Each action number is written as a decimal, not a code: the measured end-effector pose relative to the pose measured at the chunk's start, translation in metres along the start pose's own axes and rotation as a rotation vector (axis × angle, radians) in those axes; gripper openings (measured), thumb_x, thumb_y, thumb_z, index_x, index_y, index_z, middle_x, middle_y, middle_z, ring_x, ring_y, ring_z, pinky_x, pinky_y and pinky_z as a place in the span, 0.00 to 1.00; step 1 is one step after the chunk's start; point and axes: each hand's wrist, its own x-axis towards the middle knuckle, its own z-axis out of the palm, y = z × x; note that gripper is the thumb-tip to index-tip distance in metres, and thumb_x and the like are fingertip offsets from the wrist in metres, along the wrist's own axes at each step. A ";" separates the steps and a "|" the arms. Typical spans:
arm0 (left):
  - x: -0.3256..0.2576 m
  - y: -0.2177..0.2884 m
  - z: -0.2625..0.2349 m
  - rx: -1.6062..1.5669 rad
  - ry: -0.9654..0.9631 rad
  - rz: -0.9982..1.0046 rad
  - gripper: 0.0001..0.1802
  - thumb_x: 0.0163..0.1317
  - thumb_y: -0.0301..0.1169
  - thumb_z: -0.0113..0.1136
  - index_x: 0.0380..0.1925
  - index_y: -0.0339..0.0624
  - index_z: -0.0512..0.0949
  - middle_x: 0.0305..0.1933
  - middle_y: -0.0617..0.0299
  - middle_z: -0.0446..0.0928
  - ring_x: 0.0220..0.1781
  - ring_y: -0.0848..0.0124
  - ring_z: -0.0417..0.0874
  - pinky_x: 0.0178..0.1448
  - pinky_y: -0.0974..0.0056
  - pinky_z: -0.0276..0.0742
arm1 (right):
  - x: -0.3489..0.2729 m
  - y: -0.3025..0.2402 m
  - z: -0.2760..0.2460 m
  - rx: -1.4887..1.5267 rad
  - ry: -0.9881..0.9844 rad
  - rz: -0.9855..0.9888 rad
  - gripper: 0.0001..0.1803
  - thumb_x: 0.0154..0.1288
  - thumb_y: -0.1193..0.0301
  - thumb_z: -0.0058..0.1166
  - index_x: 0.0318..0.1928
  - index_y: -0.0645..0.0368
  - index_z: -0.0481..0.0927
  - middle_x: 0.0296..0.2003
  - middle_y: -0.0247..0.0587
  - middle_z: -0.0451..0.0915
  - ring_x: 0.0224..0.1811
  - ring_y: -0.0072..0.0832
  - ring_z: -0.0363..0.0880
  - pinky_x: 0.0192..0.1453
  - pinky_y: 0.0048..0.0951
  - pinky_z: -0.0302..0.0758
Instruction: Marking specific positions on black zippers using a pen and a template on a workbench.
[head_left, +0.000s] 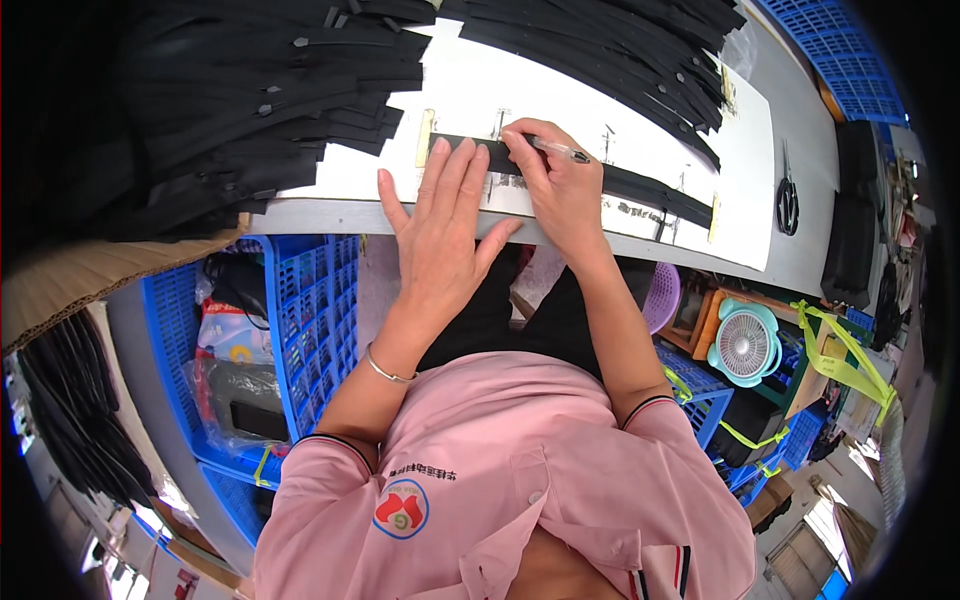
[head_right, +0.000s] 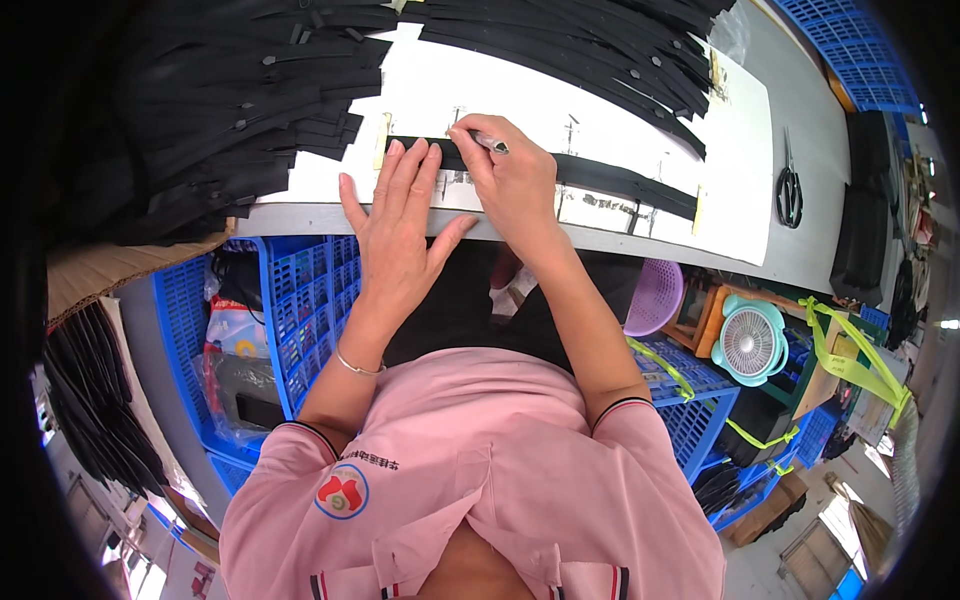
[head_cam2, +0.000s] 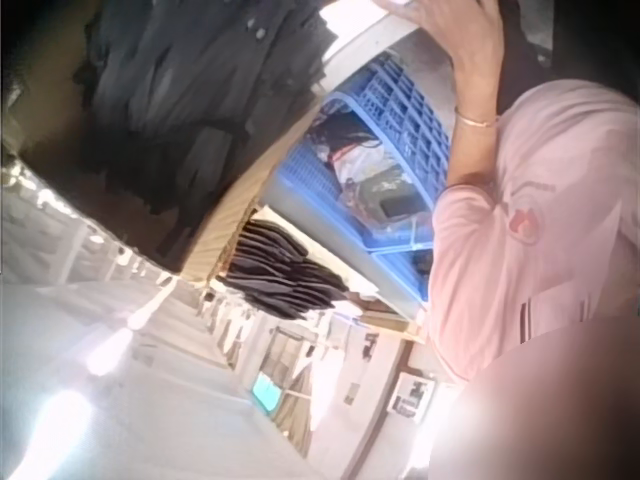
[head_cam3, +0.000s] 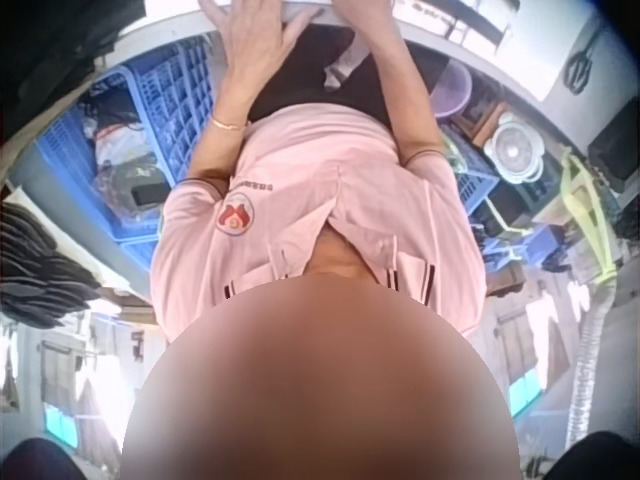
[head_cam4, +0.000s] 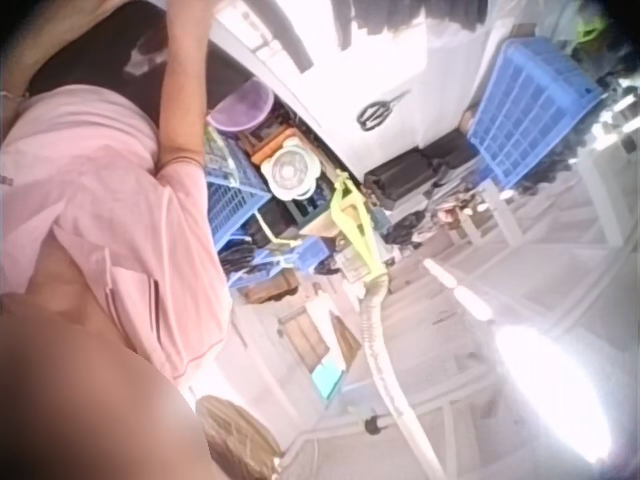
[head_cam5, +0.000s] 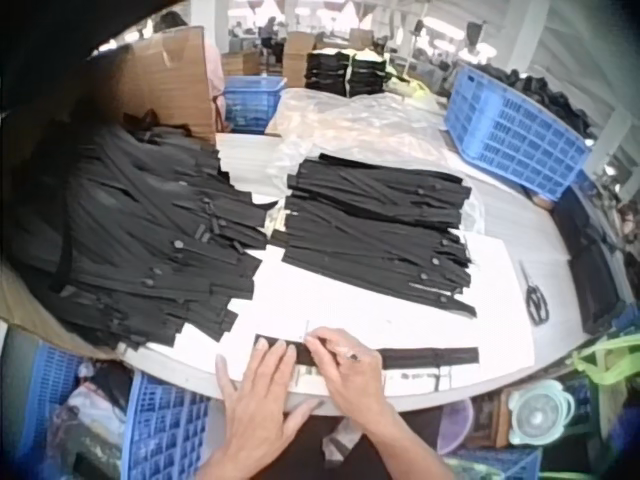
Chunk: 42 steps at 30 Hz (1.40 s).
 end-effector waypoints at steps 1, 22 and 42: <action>0.000 0.000 0.000 -0.001 -0.002 -0.007 0.43 0.63 0.49 0.69 0.74 0.43 0.68 0.76 0.59 0.68 0.82 0.60 0.61 0.81 0.28 0.30 | 0.000 0.001 -0.001 -0.021 -0.011 -0.018 0.09 0.72 0.67 0.62 0.42 0.60 0.88 0.32 0.39 0.87 0.24 0.25 0.81 0.31 0.26 0.75; 0.004 0.003 -0.005 0.036 -0.060 -0.031 0.43 0.63 0.47 0.71 0.74 0.43 0.68 0.78 0.58 0.66 0.83 0.58 0.60 0.81 0.30 0.30 | -0.005 0.005 -0.037 0.201 -0.181 0.127 0.09 0.72 0.72 0.58 0.40 0.64 0.88 0.29 0.32 0.86 0.30 0.12 0.76 0.35 0.19 0.72; 0.006 0.013 -0.006 0.017 -0.089 -0.039 0.41 0.66 0.44 0.70 0.75 0.42 0.66 0.78 0.54 0.65 0.84 0.53 0.57 0.81 0.29 0.25 | -0.014 0.033 -0.091 -0.140 0.098 0.145 0.10 0.75 0.68 0.60 0.42 0.63 0.87 0.28 0.34 0.84 0.28 0.16 0.79 0.34 0.21 0.73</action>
